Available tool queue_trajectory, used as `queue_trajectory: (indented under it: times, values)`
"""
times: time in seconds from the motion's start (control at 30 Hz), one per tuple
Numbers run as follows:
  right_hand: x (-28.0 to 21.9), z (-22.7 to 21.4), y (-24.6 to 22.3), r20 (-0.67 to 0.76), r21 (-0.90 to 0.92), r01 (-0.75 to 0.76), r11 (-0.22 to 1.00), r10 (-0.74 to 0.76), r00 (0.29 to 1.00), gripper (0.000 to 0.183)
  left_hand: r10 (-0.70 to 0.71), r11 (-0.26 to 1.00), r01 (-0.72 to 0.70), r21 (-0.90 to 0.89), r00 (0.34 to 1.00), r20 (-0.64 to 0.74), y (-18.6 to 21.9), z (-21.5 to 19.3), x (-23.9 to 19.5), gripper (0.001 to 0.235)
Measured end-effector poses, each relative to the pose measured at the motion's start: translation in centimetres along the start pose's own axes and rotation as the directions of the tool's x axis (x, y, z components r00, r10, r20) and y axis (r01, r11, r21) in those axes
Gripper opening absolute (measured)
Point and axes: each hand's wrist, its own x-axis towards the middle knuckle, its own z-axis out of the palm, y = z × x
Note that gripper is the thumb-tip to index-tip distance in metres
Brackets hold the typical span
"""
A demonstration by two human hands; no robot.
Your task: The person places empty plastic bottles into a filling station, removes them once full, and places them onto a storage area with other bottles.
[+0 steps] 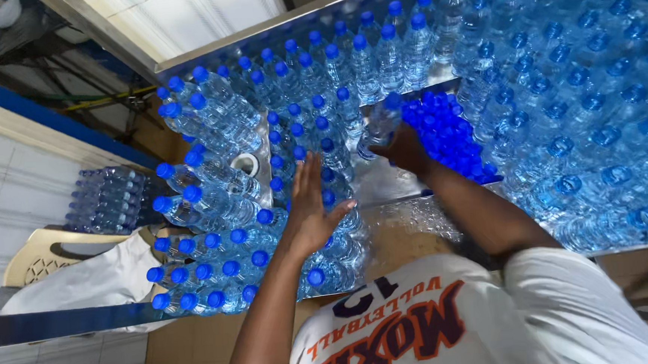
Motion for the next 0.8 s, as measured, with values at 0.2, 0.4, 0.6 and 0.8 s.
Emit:
queue_trajectory:
  times: [0.2, 0.4, 0.6, 0.8]
  values:
    - [5.4, 12.1, 11.9, 0.258, -0.114, -0.108, 0.988, 0.135, 0.957, 0.082, -0.064, 0.997, 0.063, 0.036, 0.997, 0.049, -1.7, 0.6, -1.1, 0.097]
    - [4.5, 11.6, 7.6, 0.169, -0.084, -0.001, 0.996, 0.015, 0.985, 0.099, -0.067, 0.996, 0.066, 0.066, 0.998, 0.01, -1.8, 0.8, -1.9, 0.091]
    - [1.4, 17.1, 21.6, 0.237, -0.653, 0.037, 0.756, 0.157, 0.959, 0.032, -0.077, 0.996, 0.08, 0.051, 0.996, -0.051, -2.4, 0.9, -2.3, 0.092]
    - [-1.5, 8.9, 16.7, 0.214, -0.457, -0.016, 0.889, 0.128, 0.968, 0.037, 0.05, 0.995, -0.05, 0.089, 0.999, 0.0, -1.6, 0.4, -1.8, 0.09]
